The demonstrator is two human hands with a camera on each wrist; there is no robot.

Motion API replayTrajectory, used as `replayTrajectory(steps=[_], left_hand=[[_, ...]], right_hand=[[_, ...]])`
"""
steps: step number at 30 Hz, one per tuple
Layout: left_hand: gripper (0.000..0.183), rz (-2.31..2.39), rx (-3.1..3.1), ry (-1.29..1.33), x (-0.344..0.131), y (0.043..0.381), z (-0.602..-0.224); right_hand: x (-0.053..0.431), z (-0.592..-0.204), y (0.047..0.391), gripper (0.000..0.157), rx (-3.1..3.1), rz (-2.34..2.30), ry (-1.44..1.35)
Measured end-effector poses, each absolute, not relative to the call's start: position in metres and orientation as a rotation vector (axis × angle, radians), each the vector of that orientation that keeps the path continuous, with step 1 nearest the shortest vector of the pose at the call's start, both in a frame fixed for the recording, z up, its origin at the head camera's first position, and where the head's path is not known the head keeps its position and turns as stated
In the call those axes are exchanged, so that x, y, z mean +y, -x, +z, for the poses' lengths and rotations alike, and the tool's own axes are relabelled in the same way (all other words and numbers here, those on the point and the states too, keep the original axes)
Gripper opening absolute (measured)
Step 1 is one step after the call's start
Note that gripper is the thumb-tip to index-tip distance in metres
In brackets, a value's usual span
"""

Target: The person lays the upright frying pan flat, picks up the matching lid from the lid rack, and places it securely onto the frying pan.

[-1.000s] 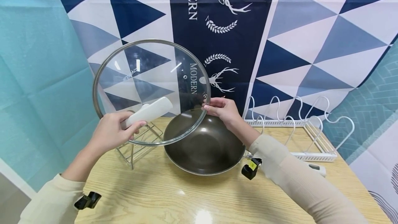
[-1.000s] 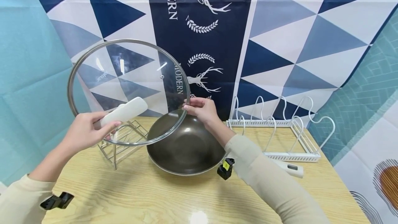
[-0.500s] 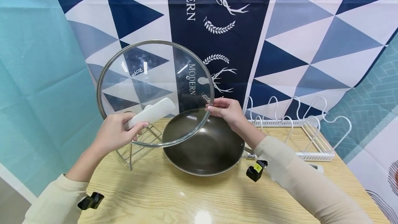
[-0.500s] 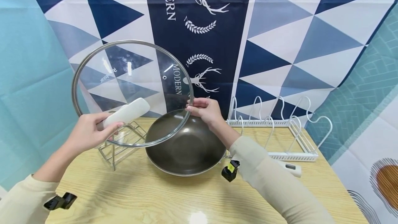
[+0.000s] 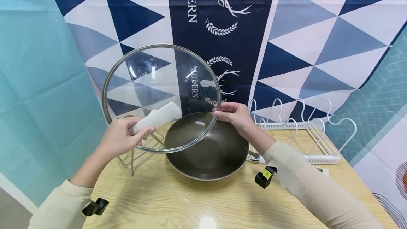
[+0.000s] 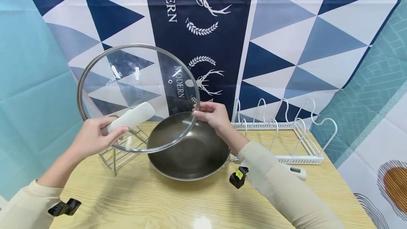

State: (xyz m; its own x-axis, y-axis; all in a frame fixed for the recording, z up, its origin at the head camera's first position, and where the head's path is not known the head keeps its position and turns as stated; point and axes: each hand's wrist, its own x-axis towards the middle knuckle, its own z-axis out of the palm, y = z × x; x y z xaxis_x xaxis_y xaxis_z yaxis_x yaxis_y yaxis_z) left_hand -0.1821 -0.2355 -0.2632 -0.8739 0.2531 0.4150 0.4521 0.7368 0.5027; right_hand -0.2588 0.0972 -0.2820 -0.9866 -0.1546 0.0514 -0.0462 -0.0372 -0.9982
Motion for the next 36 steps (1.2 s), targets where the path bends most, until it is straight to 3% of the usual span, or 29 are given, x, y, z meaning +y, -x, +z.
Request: replayTrajectory(steps=[36], left_hand=[[0.024,-0.892,-2.651,0.619,-0.22,0.185,-0.263]], right_hand=[[0.12,-0.285,0.249,0.034,2.122,-2.195,0.191]])
